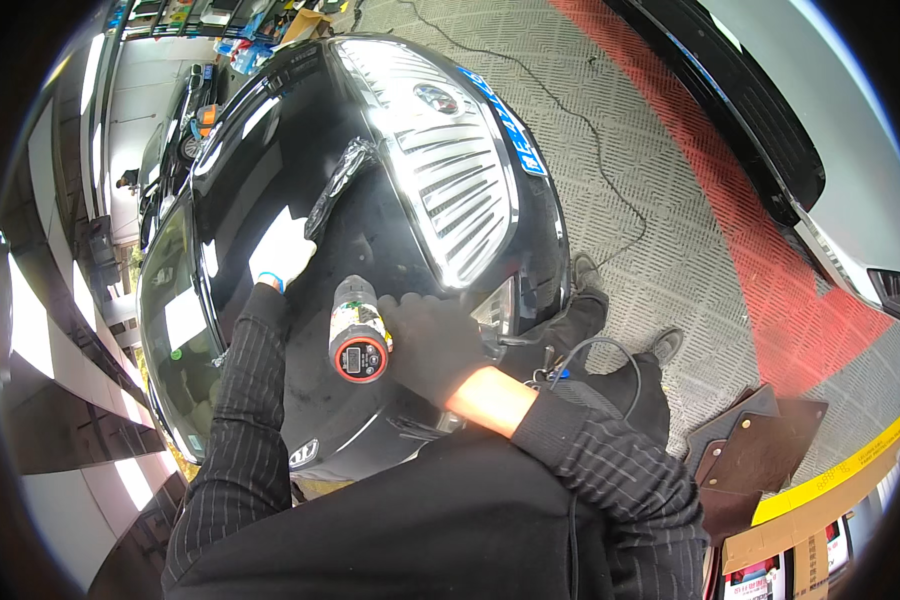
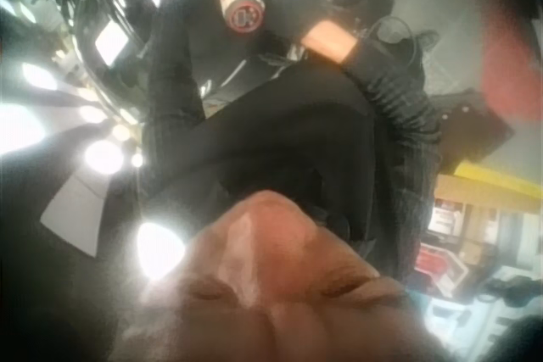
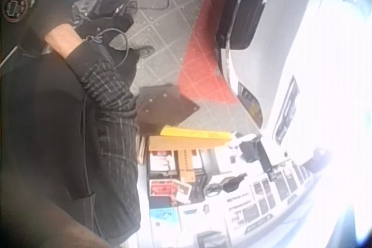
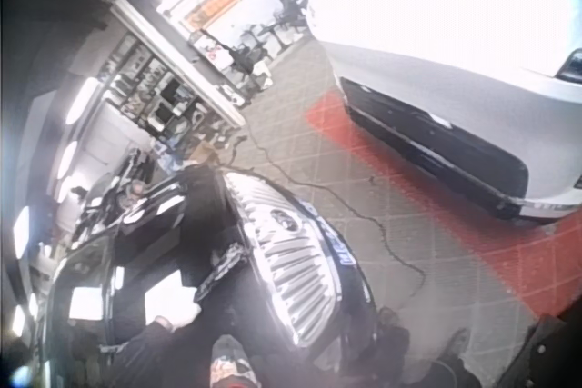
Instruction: The person applies a black vinyl wrap to the hood of a black car. They use a heat gun to warm the material and a squeegee to smooth it, working from the center toward the edges and around the front grille.
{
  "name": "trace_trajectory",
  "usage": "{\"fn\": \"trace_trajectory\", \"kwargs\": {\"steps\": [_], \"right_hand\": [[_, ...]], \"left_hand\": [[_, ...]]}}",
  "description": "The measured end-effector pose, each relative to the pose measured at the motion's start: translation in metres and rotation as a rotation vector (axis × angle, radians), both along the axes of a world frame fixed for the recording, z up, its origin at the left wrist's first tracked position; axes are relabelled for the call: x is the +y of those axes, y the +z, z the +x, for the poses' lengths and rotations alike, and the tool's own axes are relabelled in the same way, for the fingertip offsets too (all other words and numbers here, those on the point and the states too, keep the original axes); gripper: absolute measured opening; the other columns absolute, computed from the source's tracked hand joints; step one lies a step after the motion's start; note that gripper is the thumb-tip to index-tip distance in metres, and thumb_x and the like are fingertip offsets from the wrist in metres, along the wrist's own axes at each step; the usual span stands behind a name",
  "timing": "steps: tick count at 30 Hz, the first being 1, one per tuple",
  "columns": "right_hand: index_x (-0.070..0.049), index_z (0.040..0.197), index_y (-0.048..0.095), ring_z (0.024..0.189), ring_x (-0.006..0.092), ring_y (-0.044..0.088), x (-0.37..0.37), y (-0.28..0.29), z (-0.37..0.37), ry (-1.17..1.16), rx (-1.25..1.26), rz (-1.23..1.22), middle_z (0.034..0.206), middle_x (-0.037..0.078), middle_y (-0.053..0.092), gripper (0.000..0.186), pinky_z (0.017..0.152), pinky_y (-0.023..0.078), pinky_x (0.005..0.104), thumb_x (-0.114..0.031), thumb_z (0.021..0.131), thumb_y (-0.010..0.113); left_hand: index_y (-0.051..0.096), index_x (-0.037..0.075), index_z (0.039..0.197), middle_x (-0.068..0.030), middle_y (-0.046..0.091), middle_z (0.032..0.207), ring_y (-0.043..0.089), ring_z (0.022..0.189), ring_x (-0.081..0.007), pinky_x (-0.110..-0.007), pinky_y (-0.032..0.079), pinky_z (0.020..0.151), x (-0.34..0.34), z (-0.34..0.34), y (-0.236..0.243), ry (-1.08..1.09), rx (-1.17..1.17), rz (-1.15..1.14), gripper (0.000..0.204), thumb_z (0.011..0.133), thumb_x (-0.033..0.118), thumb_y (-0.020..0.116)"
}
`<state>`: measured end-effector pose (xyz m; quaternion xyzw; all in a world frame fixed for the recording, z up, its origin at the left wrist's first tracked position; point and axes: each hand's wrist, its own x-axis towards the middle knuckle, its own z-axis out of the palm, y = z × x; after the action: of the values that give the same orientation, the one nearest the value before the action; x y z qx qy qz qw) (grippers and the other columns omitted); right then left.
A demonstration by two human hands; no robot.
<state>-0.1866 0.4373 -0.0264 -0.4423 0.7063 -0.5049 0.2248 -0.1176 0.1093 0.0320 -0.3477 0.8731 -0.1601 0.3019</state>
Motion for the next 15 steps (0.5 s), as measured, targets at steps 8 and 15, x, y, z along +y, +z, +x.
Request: {"fn": "trace_trajectory", "kwargs": {"steps": [8, 15], "right_hand": [[-0.010, 0.106, 0.062, 0.080, 0.0332, 0.070, 0.006, -0.003, 0.004, 0.003, -0.009, -0.027, 0.087, 0.010, 0.065, 0.031, 0.069, 0.056, 0.0473, -0.031, 0.090, 0.078], [-0.010, 0.108, 0.062, 0.080, 0.0332, 0.070, 0.008, -0.005, 0.005, 0.006, 0.014, -0.018, 0.088, 0.011, 0.065, 0.032, 0.068, 0.056, 0.0473, -0.031, 0.089, 0.078]], "left_hand": [[0.077, 0.020, 0.123, -0.0184, 0.064, 0.150, 0.060, 0.139, -0.0356, -0.044, 0.050, 0.115, 0.025, -0.009, 0.004, 0.082, -0.004, -0.009, 0.037, 0.090, 0.030, 0.063], [0.074, 0.008, 0.094, -0.0210, 0.076, 0.095, 0.072, 0.096, -0.0447, -0.055, 0.055, 0.088, 0.035, 0.001, 0.000, -0.097, 0.250, -0.003, 0.017, 0.088, 0.016, 0.061]]}}
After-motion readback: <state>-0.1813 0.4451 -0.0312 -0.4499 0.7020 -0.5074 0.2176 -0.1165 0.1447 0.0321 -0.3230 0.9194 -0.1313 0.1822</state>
